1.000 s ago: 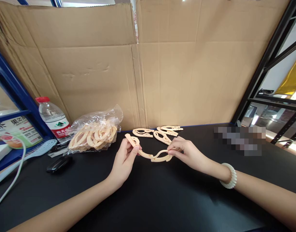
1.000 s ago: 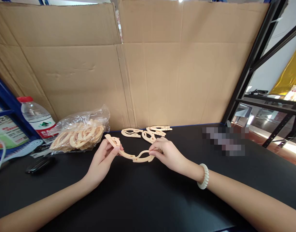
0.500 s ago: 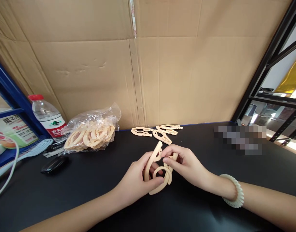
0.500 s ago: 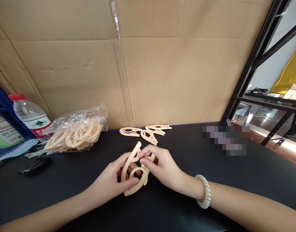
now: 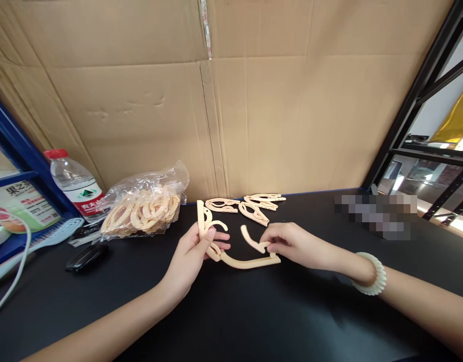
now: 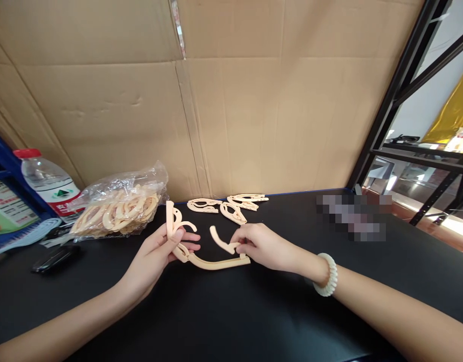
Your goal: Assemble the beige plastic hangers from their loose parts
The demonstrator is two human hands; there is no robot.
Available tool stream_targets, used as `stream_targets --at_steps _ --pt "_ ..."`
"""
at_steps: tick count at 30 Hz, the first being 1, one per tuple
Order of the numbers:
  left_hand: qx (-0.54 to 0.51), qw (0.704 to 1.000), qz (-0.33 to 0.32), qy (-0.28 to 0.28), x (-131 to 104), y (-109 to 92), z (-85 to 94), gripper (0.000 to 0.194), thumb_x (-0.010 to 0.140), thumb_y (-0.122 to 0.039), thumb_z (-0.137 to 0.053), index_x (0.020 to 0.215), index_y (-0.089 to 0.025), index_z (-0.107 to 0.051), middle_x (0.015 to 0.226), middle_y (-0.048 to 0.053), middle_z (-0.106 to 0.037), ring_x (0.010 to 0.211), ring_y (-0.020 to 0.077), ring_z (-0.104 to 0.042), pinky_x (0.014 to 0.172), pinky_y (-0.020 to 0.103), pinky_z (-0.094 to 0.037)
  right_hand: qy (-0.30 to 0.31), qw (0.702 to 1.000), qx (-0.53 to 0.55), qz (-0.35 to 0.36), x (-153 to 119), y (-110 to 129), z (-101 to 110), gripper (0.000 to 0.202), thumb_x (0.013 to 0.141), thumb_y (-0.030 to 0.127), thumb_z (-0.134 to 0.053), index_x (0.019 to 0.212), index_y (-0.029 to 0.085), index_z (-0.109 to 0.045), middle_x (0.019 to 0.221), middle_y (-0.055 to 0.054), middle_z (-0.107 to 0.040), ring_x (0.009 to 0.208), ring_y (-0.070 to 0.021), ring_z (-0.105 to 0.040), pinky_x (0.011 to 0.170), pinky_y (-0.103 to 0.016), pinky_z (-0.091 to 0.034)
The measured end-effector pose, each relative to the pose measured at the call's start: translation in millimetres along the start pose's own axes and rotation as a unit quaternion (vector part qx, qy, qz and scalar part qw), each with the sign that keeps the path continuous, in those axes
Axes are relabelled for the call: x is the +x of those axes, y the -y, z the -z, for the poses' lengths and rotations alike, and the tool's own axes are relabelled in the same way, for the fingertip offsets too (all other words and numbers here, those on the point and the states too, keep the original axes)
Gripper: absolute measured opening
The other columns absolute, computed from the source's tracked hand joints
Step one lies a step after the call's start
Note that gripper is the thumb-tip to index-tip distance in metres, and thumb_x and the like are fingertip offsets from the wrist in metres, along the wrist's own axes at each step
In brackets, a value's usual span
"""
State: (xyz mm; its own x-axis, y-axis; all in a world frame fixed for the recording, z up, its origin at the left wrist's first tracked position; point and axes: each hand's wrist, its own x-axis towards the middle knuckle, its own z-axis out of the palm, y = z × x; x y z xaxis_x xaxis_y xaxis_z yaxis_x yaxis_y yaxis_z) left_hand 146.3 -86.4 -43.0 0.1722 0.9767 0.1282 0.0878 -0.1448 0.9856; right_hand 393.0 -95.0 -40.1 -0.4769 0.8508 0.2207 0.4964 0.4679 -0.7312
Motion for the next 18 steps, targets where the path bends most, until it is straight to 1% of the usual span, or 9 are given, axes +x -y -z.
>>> stream_targets --at_steps 3,5,7,9,11,12,13,16,18 --pt "0.068 0.997 -0.039 0.007 6.8 4.6 6.5 0.043 0.084 -0.052 -0.053 0.105 -0.014 -0.049 0.096 0.013 -0.070 0.076 0.0252 -0.070 0.056 0.032 -0.054 -0.082 0.985 0.132 -0.078 3.4 -2.2 4.2 0.008 0.081 0.022 -0.059 0.077 0.017 -0.055 0.065 0.002 -0.054 0.056 -0.0103 -0.052 0.051 -0.022 -0.043" --pt "0.125 0.990 -0.055 0.029 12.3 10.1 11.3 0.053 0.085 -0.050 -0.052 0.124 -0.016 -0.042 0.101 0.012 -0.069 0.078 0.0251 -0.070 0.059 0.034 -0.055 -0.105 0.945 0.276 -0.142 5.5 -5.4 6.5 0.014 0.077 0.022 -0.065 0.078 0.016 -0.052 0.068 0.002 -0.054 0.058 -0.0102 -0.056 0.053 -0.022 -0.048" --pt "0.175 0.980 -0.066 0.063 17.1 17.0 14.8 0.065 0.086 -0.047 -0.051 0.139 -0.019 -0.026 0.114 0.013 -0.065 0.089 0.0258 -0.069 0.071 0.040 -0.056 -0.079 0.895 0.398 -0.185 6.2 -9.9 8.3 0.019 0.074 0.019 -0.069 0.086 0.016 -0.055 0.074 0.001 -0.057 0.065 -0.0112 -0.061 0.063 -0.025 -0.054" --pt "0.222 0.966 -0.098 0.089 18.9 23.0 15.8 0.069 0.088 -0.044 -0.048 0.145 -0.021 -0.017 0.134 0.016 -0.051 0.110 0.0271 -0.061 0.088 0.043 -0.052 -0.031 0.863 0.461 -0.203 5.5 -13.7 9.1 0.027 0.073 0.018 -0.072 0.096 0.016 -0.059 0.078 0.000 -0.059 0.071 -0.0121 -0.064 0.073 -0.028 -0.056" --pt "0.283 0.942 -0.161 0.077 16.4 25.5 14.0 0.064 0.090 -0.040 -0.046 0.145 -0.022 -0.020 0.147 0.016 -0.035 0.129 0.0278 -0.044 0.102 0.046 -0.041 -0.005 0.858 0.477 -0.191 4.1 -14.6 7.8 0.027 0.074 0.018 -0.072 0.098 0.014 -0.062 0.080 -0.002 -0.061 0.075 -0.0133 -0.065 0.079 -0.030 -0.056" --pt "0.315 0.926 -0.198 0.063 13.6 25.1 12.2 0.060 0.091 -0.037 -0.045 0.144 -0.022 -0.024 0.148 0.015 -0.032 0.133 0.0278 -0.037 0.106 0.046 -0.036 -0.003 0.861 0.476 -0.179 3.3 -13.4 6.2 0.024 0.074 0.018 -0.072 0.096 0.013 -0.063 0.080 -0.002 -0.062 0.077 -0.0138 -0.065 0.080 -0.029 -0.056" --pt "0.346 0.907 -0.235 0.051 10.1 23.7 9.8 0.054 0.091 -0.035 -0.046 0.141 -0.022 -0.030 0.146 0.013 -0.036 0.135 0.0274 -0.035 0.108 0.047 -0.033 -0.005 0.864 0.475 -0.166 2.5 -11.1 4.1 0.022 0.075 0.019 -0.072 0.094 0.013 -0.064 0.080 -0.003 -0.062 0.078 -0.0142 -0.066 0.080 -0.029 -0.056" --pt "0.390 0.852 -0.344 0.056 -2.8 17.0 0.4 0.033 0.091 -0.027 -0.050 0.124 -0.024 -0.048 0.126 0.009 -0.055 0.124 0.0247 -0.046 0.104 0.043 -0.038 -0.018 0.874 0.465 -0.141 0.0 0.8 -5.0 0.023 0.073 0.023 -0.075 0.091 0.013 -0.064 0.081 -0.002 -0.062 0.078 -0.0147 -0.066 0.078 -0.028 -0.057" --pt "0.380 0.831 -0.399 0.082 -10.5 14.6 -6.2 0.029 0.090 -0.023 -0.053 0.118 -0.022 -0.050 0.114 0.008 -0.060 0.112 0.0221 -0.053 0.097 0.038 -0.043 -0.035 0.887 0.443 -0.124 -1.8 9.9 -12.7 0.023 0.071 0.025 -0.077 0.087 0.014 -0.064 0.084 -0.002 -0.061 0.078 -0.0148 -0.066 0.076 -0.028 -0.057"
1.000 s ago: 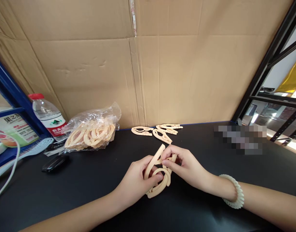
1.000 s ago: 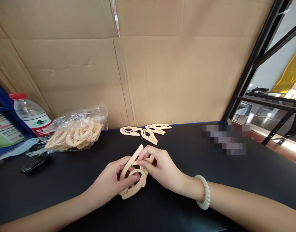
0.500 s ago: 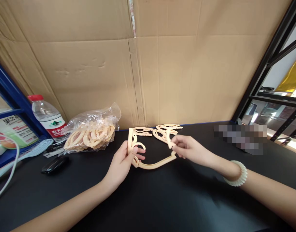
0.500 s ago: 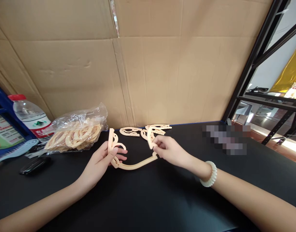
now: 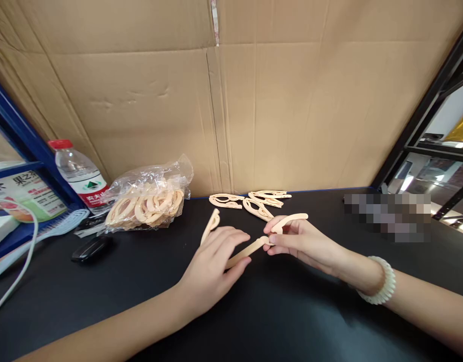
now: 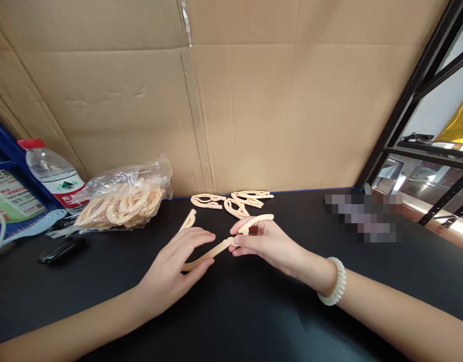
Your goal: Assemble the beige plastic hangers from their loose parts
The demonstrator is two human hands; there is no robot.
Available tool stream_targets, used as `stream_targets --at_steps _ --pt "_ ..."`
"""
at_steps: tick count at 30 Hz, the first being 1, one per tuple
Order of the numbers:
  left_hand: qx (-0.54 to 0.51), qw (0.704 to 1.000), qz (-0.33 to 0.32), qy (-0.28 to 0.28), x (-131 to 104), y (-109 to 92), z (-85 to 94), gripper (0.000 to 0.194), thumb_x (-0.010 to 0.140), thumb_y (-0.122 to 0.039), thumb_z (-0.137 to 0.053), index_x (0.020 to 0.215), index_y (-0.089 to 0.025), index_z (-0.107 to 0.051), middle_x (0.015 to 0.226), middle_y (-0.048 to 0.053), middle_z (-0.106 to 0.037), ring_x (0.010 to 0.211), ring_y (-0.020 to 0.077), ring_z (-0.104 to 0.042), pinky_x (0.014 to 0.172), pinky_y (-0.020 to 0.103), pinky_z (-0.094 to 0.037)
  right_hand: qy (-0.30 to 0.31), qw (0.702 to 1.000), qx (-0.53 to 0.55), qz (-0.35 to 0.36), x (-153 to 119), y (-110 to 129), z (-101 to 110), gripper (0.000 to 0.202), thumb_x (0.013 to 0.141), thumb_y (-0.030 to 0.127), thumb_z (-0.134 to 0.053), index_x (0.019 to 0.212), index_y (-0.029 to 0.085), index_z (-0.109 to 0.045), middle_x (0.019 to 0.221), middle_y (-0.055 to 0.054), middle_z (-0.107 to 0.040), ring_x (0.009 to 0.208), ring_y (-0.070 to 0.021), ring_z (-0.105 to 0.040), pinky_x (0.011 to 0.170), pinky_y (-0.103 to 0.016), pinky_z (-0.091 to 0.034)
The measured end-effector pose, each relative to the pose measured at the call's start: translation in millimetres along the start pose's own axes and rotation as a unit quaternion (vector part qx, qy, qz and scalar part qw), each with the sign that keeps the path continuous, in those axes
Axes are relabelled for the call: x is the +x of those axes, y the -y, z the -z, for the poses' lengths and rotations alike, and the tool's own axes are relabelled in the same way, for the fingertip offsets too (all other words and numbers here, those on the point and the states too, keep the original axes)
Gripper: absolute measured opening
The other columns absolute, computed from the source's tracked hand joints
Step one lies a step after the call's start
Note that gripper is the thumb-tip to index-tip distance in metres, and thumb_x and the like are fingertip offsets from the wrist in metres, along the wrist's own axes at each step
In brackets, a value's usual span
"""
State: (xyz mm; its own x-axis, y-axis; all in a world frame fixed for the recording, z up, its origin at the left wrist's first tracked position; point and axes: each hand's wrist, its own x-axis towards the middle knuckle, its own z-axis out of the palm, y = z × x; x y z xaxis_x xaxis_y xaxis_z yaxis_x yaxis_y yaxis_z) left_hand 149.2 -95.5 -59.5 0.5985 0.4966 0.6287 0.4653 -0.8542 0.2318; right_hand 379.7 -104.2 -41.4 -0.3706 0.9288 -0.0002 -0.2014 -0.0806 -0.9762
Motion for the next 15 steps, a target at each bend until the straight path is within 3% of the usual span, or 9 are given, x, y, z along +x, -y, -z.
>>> stream_targets --at_steps 2,6,8,12,15 --pt "-0.023 1.000 -0.013 0.007 -1.9 -6.3 -3.7 0.026 0.090 -0.021 -0.055 0.115 -0.021 -0.049 0.107 0.006 -0.061 0.100 0.0187 -0.057 0.088 0.033 -0.047 -0.006 0.998 -0.037 0.050 -3.5 -2.4 -10.3 0.019 0.071 0.026 -0.077 0.078 0.014 -0.064 0.088 -0.003 -0.059 0.076 -0.0140 -0.065 0.073 -0.028 -0.058" --pt "-0.079 0.993 0.076 0.036 -6.2 -6.8 -11.7 0.005 0.092 -0.022 -0.051 0.095 -0.020 -0.048 0.085 0.000 -0.057 0.070 0.0110 -0.055 0.063 0.023 -0.045 0.004 0.983 -0.126 0.135 -8.5 -10.8 -22.9 0.021 0.077 0.027 -0.071 0.065 0.014 -0.060 0.086 -0.002 -0.057 0.067 -0.0117 -0.064 0.064 -0.025 -0.057" --pt "-0.101 0.988 0.097 0.061 -6.7 -5.1 -13.1 0.007 0.093 -0.023 -0.049 0.089 -0.020 -0.045 0.080 -0.002 -0.054 0.066 0.0099 -0.053 0.059 0.021 -0.043 0.005 0.977 -0.158 0.139 -9.6 -15.0 -25.0 0.022 0.080 0.027 -0.068 0.065 0.014 -0.059 0.083 -0.002 -0.056 0.065 -0.0112 -0.063 0.061 -0.023 -0.057" --pt "-0.102 0.985 0.072 0.123 -4.4 -5.9 -12.2 0.013 0.093 -0.022 -0.046 0.081 -0.019 -0.044 0.075 -0.002 -0.052 0.064 0.0103 -0.050 0.057 0.021 -0.041 0.012 0.968 -0.224 0.111 -10.8 -19.4 -23.9 0.030 0.083 0.029 -0.063 0.060 0.013 -0.053 0.094 -0.005 -0.056 0.057 -0.0068 -0.059 0.047 -0.017 -0.051" --pt "-0.086 0.988 0.028 0.124 -3.4 -8.2 -12.2 0.016 0.095 -0.021 -0.041 0.080 -0.018 -0.045 0.076 0.000 -0.054 0.067 0.0120 -0.051 0.059 0.022 -0.042 0.031 0.949 -0.290 0.122 -12.1 -20.0 -22.8 0.037 0.088 0.028 -0.055 0.056 0.013 -0.047 0.094 -0.005 -0.059 0.047 -0.0014 -0.048 0.037 -0.014 -0.040"
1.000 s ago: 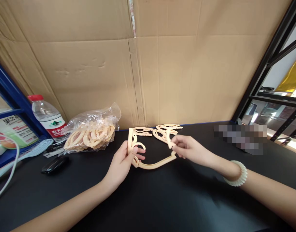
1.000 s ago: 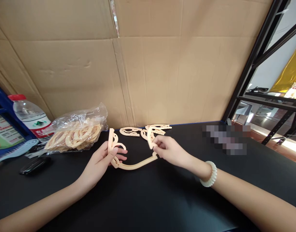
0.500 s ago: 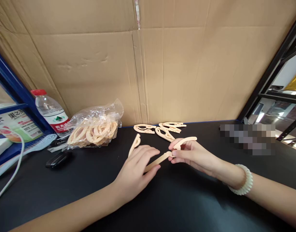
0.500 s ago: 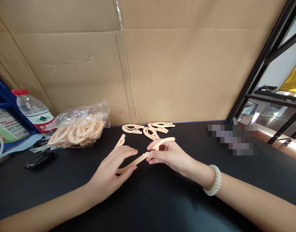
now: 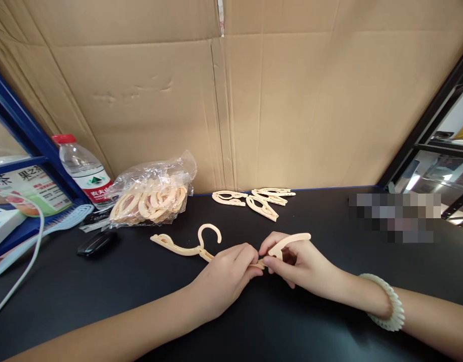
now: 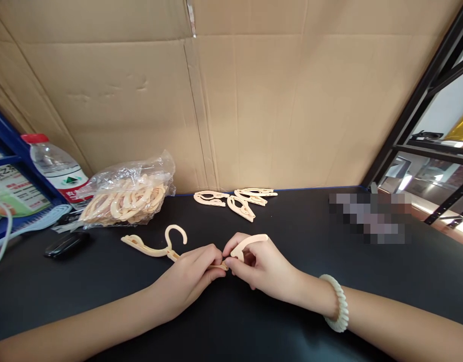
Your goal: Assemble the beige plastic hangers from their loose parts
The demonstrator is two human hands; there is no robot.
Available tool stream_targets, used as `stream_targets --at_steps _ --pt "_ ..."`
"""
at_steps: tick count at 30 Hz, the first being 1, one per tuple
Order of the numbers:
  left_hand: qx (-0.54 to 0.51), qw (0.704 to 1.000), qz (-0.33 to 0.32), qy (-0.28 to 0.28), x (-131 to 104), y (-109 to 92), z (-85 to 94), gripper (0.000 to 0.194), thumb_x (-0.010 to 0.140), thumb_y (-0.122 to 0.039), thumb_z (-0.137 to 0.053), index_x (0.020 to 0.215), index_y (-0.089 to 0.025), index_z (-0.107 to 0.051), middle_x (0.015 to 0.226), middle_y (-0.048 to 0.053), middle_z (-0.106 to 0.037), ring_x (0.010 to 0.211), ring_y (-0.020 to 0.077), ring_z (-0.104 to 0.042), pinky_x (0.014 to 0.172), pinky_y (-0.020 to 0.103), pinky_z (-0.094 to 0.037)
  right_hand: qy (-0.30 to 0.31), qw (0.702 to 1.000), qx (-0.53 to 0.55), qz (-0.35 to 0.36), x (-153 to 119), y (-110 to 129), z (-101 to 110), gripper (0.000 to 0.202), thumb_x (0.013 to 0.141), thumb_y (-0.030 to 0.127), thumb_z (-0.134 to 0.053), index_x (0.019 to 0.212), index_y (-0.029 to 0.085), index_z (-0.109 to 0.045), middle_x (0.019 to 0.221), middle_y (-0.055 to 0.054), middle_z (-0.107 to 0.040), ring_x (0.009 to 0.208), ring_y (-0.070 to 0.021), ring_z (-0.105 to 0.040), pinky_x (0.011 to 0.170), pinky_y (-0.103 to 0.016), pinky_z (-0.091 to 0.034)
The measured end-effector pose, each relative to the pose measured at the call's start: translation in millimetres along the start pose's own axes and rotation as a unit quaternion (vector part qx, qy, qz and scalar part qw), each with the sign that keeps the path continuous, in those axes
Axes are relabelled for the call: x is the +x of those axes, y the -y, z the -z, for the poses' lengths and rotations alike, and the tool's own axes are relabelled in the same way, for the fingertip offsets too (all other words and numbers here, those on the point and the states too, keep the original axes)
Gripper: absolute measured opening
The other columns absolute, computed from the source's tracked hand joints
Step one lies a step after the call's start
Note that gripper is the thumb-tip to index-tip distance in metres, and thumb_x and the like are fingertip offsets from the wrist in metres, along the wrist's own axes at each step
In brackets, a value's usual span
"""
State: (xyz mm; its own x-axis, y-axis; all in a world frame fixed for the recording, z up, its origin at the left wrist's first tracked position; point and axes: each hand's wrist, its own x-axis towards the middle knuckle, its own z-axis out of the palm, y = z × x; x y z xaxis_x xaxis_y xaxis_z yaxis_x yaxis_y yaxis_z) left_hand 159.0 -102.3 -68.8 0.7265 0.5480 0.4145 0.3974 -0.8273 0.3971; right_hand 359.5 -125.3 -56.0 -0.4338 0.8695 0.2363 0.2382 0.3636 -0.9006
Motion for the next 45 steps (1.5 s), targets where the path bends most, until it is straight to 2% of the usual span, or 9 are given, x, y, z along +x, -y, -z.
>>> stream_targets --at_steps 5,9,12,15,22,32,37,41,45 --pt "0.025 0.999 -0.039 -0.018 -0.4 -2.9 -0.3 0.020 0.097 -0.021 -0.038 0.080 -0.018 -0.047 0.074 0.000 -0.055 0.066 0.0123 -0.051 0.059 0.023 -0.043 -0.015 0.997 -0.052 0.046 -4.6 0.9 -4.1 0.038 0.089 0.026 -0.052 0.054 0.014 -0.044 0.085 -0.005 -0.057 0.042 -0.0003 -0.045 0.034 -0.013 -0.037" --pt "0.055 0.997 -0.056 -0.019 -0.4 -4.3 0.2 0.022 0.097 -0.020 -0.039 0.077 -0.017 -0.048 0.072 0.001 -0.055 0.065 0.0128 -0.051 0.058 0.022 -0.043 -0.032 0.999 -0.002 -0.032 -6.9 0.0 -9.5 0.032 0.088 0.031 -0.053 0.062 0.014 -0.044 0.094 -0.007 -0.056 0.036 0.0017 -0.044 0.031 -0.014 -0.033" --pt "0.041 0.997 -0.056 -0.015 -0.7 -2.6 -0.5 0.021 0.096 -0.019 -0.041 0.077 -0.017 -0.049 0.072 0.001 -0.055 0.065 0.0130 -0.051 0.059 0.022 -0.043 -0.035 0.992 0.067 -0.098 -5.0 -0.4 -12.5 0.019 0.089 0.033 -0.052 0.082 0.018 -0.043 0.067 0.001 -0.058 0.031 -0.0030 -0.043 0.029 -0.013 -0.029" --pt "0.010 0.999 -0.042 -0.020 -1.2 0.0 -1.4 0.019 0.094 -0.017 -0.045 0.077 -0.017 -0.050 0.071 0.000 -0.055 0.066 0.0124 -0.051 0.060 0.022 -0.043 -0.045 0.983 0.127 -0.127 -2.3 1.0 -15.1 0.023 0.088 0.035 -0.053 0.094 0.022 -0.035 0.048 0.009 -0.053 0.027 -0.0068 -0.041 0.027 -0.012 -0.027" --pt "0.016 0.998 -0.044 -0.030 -0.7 0.3 -1.6 0.019 0.093 -0.015 -0.046 0.075 -0.017 -0.049 0.069 -0.001 -0.054 0.063 0.0115 -0.050 0.058 0.020 -0.041 -0.058 0.976 0.143 -0.156 -1.7 6.1 -16.8 0.031 0.084 0.040 -0.055 0.093 0.023 -0.031 0.046 0.010 -0.053 0.026 -0.0066 -0.038 0.026 -0.013 -0.026" --pt "0.059 0.995 -0.075 -0.033 1.6 -1.3 -1.0 0.021 0.093 -0.012 -0.044 0.072 -0.018 -0.047 0.066 -0.001 -0.053 0.061 0.0115 -0.049 0.055 0.020 -0.042 -0.043 0.960 0.176 -0.212 0.4 6.4 -13.0 0.032 0.078 0.036 -0.056 0.091 0.022 -0.031 0.044 0.009 -0.054 0.026 -0.0058 -0.035 0.026 -0.013 -0.023" --pt "0.046 0.993 -0.103 -0.018 1.0 -3.0 -1.3 0.019 0.094 -0.012 -0.042 0.077 -0.017 -0.048 0.070 0.001 -0.055 0.063 0.0123 -0.051 0.058 0.022 -0.044 -0.057 0.964 0.166 -0.201 11.1 4.8 11.6 0.034 0.078 0.039 -0.060 0.091 0.021 -0.034 0.044 0.008 -0.053 0.027 -0.0049 -0.032 0.028 -0.014 -0.021" --pt "0.033 0.994 -0.102 0.005 2.6 -4.3 0.2 0.014 0.095 -0.016 -0.042 0.081 -0.017 -0.046 0.081 0.004 -0.056 0.071 0.0136 -0.052 0.064 0.024 -0.046 0.047 0.977 0.109 -0.175 23.5 -11.0 46.6 0.034 0.079 0.045 -0.062 0.087 0.017 -0.044 0.054 0.005 -0.056 0.036 -0.0043 -0.039 0.036 -0.016 -0.026" --pt "0.038 0.996 -0.077 0.019 2.8 -6.2 1.2 0.009 0.092 -0.012 -0.044 0.085 -0.017 -0.045 0.087 0.005 -0.053 0.075 0.0145 -0.051 0.066 0.025 -0.046 0.077 0.985 -0.060 -0.144 26.0 -23.6 63.1 0.033 0.084 0.046 -0.057 0.075 0.015 -0.052 0.053 0.003 -0.051 0.042 -0.0060 -0.040 0.041 -0.019 -0.029"
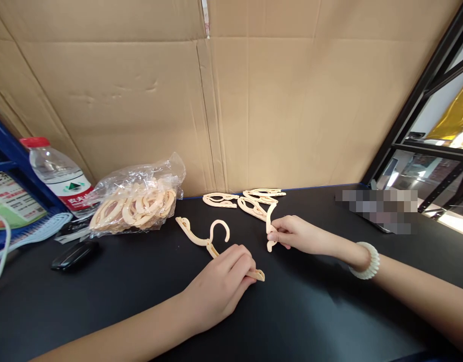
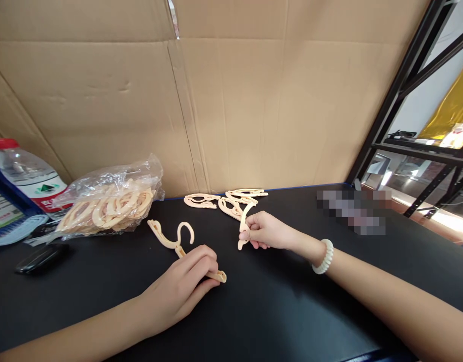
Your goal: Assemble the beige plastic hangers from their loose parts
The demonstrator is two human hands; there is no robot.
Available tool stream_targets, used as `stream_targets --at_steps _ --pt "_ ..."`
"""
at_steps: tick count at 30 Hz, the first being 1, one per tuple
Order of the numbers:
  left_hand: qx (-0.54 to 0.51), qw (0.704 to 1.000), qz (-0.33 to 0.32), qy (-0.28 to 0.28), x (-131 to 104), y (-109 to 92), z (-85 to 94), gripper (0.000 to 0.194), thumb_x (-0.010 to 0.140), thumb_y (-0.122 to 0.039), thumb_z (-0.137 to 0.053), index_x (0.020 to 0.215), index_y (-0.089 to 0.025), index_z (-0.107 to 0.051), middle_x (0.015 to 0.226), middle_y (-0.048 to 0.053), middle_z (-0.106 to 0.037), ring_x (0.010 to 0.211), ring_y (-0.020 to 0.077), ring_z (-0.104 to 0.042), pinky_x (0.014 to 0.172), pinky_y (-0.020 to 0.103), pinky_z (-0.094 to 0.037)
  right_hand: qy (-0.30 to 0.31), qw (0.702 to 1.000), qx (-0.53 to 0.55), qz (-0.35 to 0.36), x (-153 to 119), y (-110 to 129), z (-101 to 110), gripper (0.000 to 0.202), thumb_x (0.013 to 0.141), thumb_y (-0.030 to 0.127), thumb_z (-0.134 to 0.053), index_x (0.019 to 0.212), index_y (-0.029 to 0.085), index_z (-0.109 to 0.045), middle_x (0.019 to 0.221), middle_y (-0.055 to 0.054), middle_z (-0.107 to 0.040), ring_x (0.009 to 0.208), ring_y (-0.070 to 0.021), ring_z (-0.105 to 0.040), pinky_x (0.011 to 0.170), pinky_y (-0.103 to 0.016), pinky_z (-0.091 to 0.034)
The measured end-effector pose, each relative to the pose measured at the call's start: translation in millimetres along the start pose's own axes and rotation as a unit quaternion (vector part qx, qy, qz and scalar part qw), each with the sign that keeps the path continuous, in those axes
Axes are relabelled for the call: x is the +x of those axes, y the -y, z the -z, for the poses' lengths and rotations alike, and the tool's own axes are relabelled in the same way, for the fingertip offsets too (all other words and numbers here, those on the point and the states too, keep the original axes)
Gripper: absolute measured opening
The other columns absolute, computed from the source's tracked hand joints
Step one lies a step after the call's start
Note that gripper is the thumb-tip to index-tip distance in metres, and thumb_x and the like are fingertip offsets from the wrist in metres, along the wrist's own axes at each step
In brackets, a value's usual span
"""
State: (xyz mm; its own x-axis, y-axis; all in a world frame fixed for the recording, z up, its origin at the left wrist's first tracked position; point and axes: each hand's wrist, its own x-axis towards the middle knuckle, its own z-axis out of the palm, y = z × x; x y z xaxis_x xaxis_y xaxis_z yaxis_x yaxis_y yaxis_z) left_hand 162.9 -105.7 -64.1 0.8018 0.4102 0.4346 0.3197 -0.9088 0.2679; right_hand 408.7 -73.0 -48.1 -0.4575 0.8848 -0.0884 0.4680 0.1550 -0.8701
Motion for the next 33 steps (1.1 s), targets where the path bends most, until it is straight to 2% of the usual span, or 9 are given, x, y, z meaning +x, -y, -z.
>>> stream_targets --at_steps 3,7,10,15,19,22,26,29,33 --pt "-0.011 1.000 0.001 -0.004 -0.2 -0.8 0.1 0.011 0.091 -0.007 -0.040 0.088 -0.017 -0.046 0.086 0.004 -0.053 0.077 0.0151 -0.050 0.068 0.026 -0.045 -0.031 0.986 -0.162 0.027 -5.0 2.1 -2.1 0.033 0.091 0.043 -0.047 0.073 0.017 -0.054 0.057 0.002 -0.052 0.049 -0.0090 -0.044 0.047 -0.022 -0.031" --pt "0.002 1.000 -0.012 -0.013 -0.1 -0.9 0.1 0.018 0.091 -0.004 -0.035 0.095 -0.016 -0.047 0.088 0.005 -0.055 0.079 0.0163 -0.051 0.070 0.028 -0.046 -0.059 0.929 -0.365 0.017 -14.8 10.5 -5.1 0.034 0.095 0.036 -0.039 0.069 0.019 -0.051 0.065 0.000 -0.057 0.058 -0.0136 -0.051 0.052 -0.025 -0.031" --pt "0.007 1.000 -0.006 -0.003 0.1 -0.7 0.2 0.018 0.090 -0.004 -0.034 0.095 -0.016 -0.047 0.091 0.006 -0.056 0.081 0.0169 -0.052 0.072 0.030 -0.047 -0.056 0.892 -0.448 0.012 -18.9 13.9 -2.9 0.031 0.094 0.034 -0.039 0.069 0.019 -0.050 0.071 -0.002 -0.061 0.062 -0.0161 -0.055 0.053 -0.027 -0.029" --pt "0.029 1.000 0.001 0.006 0.4 -0.1 0.0 0.018 0.089 -0.004 -0.036 0.094 -0.016 -0.048 0.097 0.007 -0.056 0.084 0.0175 -0.054 0.077 0.032 -0.047 -0.096 0.887 -0.451 -0.033 -18.3 20.0 7.7 0.024 0.091 0.040 -0.045 0.079 0.020 -0.050 0.068 -0.002 -0.061 0.058 -0.0166 -0.054 0.050 -0.027 -0.028" --pt "0.040 0.999 0.001 -0.002 1.2 0.1 0.0 0.019 0.087 -0.004 -0.037 0.093 -0.017 -0.049 0.095 0.007 -0.057 0.084 0.0176 -0.055 0.080 0.033 -0.048 -0.124 0.912 -0.389 0.027 -3.3 24.1 18.7 0.025 0.094 0.041 -0.042 0.089 0.019 -0.054 0.078 -0.003 -0.063 0.064 -0.0150 -0.057 0.055 -0.025 -0.035" --pt "0.039 0.999 0.002 0.003 0.9 0.4 0.1 0.019 0.086 -0.003 -0.037 0.093 -0.017 -0.049 0.095 0.007 -0.057 0.083 0.0181 -0.055 0.080 0.034 -0.048 -0.180 0.883 -0.430 0.060 19.7 26.1 19.9 0.026 0.087 0.043 -0.054 0.096 0.019 -0.055 0.091 -0.005 -0.064 0.077 -0.0178 -0.059 0.060 -0.025 -0.036" --pt "0.028 0.999 0.014 0.015 -0.5 0.7 0.9 0.020 0.088 -0.004 -0.036 0.095 -0.017 -0.049 0.099 0.007 -0.057 0.086 0.0188 -0.053 0.081 0.035 -0.047 -0.138 0.850 -0.506 0.049 49.8 28.9 15.9 0.024 0.077 0.038 -0.067 0.089 0.020 -0.057 0.089 -0.004 -0.065 0.082 -0.0205 -0.060 0.055 -0.025 -0.032" --pt "0.031 0.999 0.008 0.019 -0.6 0.3 2.2 0.025 0.084 -0.001 -0.035 0.098 -0.017 -0.049 0.101 0.008 -0.056 0.087 0.0194 -0.053 0.081 0.035 -0.047 -0.121 0.827 -0.547 0.043 64.3 24.8 18.1 0.006 0.081 0.022 -0.059 0.086 0.019 -0.058 0.089 -0.005 -0.065 0.084 -0.0211 -0.060 0.054 -0.025 -0.031" --pt "0.055 0.998 0.013 0.012 1.0 -1.2 4.0 0.029 0.081 0.000 -0.036 0.100 -0.016 -0.051 0.101 0.010 -0.053 0.089 0.0211 -0.052 0.078 0.036 -0.048 -0.167 0.797 -0.579 0.035 76.2 12.3 26.3 0.012 0.085 0.012 -0.049 0.092 0.016 -0.059 0.098 -0.011 -0.064 0.093 -0.0242 -0.058 0.058 -0.027 -0.036"
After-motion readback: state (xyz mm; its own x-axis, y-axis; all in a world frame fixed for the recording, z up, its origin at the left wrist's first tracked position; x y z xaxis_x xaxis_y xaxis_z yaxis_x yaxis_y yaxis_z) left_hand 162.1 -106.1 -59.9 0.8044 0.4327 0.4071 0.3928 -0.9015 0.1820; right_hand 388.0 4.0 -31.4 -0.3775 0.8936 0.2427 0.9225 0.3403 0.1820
